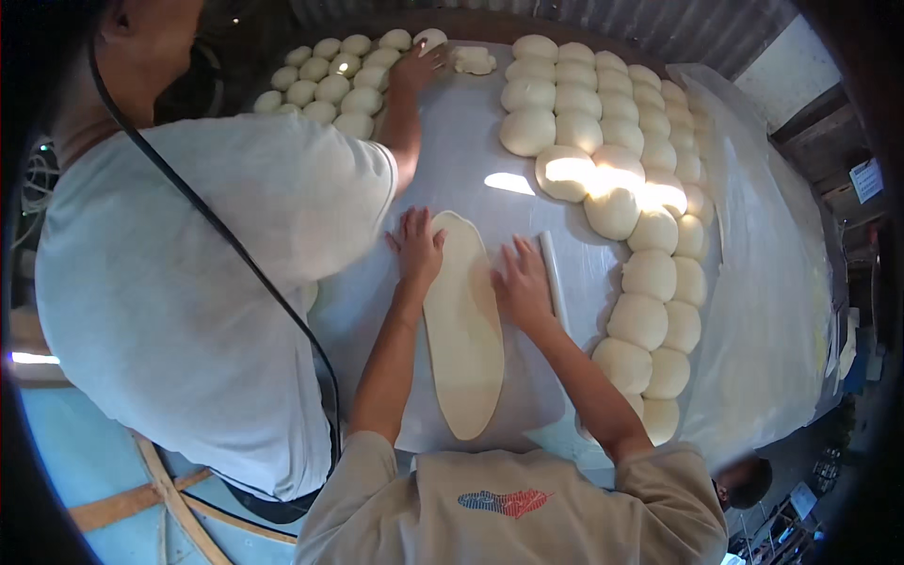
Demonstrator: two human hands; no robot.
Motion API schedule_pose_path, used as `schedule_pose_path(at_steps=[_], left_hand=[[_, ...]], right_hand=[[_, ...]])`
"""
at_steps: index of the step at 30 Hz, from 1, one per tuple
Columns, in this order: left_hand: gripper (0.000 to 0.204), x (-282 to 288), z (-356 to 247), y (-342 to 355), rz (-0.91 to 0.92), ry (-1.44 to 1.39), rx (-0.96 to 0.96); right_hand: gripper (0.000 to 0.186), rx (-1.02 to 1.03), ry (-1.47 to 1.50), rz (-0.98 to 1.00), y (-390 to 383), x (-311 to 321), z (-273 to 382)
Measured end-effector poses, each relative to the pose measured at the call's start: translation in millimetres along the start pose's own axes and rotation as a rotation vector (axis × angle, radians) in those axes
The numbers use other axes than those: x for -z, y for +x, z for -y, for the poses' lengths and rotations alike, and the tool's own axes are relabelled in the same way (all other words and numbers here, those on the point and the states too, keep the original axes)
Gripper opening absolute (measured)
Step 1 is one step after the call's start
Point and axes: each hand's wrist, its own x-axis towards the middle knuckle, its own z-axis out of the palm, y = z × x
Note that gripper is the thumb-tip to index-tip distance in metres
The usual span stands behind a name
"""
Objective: The person prepares dough by rolling it flat with a rolling pin and then rolling it into a cylindrical shape by hand.
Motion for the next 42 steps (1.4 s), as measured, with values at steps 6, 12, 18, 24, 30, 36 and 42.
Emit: schedule_pose_path(at_steps=[6, 12, 18, 24, 30, 36, 42], left_hand=[[0.026, -15.3, 22.1, 33.8, -0.087, -0.222, -0.185], [0.017, 22.1, 9.2, 26.0, 0.178, -0.673, 0.105], [0.019, 18.3, 22.3, 12.1, -0.214, -0.470, -0.318], [0.023, 49.2, 6.5, -22.6, 0.278, -0.522, 0.036], [0.015, 170.6, -24.7, -105.6, 0.347, -1.072, -0.057], [0.013, 266.4, -81.0, -171.6, 0.330, -1.038, -0.093], [0.017, 315.2, -101.3, -194.2, 0.207, -0.928, -0.177]], right_hand=[[0.031, -0.058, 0.028, 0.184, 85.5, -81.6, -9.6], [0.027, -0.263, 0.580, 0.298, 83.9, -79.3, -14.3], [0.022, 0.177, 0.075, -0.049, 83.0, -61.8, -2.6], [0.020, -0.455, 0.919, 0.272, 58.1, -35.5, 1.2], [0.017, -0.410, 1.237, 0.540, 42.0, 100.9, 81.9], [0.013, -0.292, 1.217, 0.577, 21.2, 196.5, 135.0], [0.017, -0.148, 1.087, 0.610, 23.3, 239.6, 169.9]])
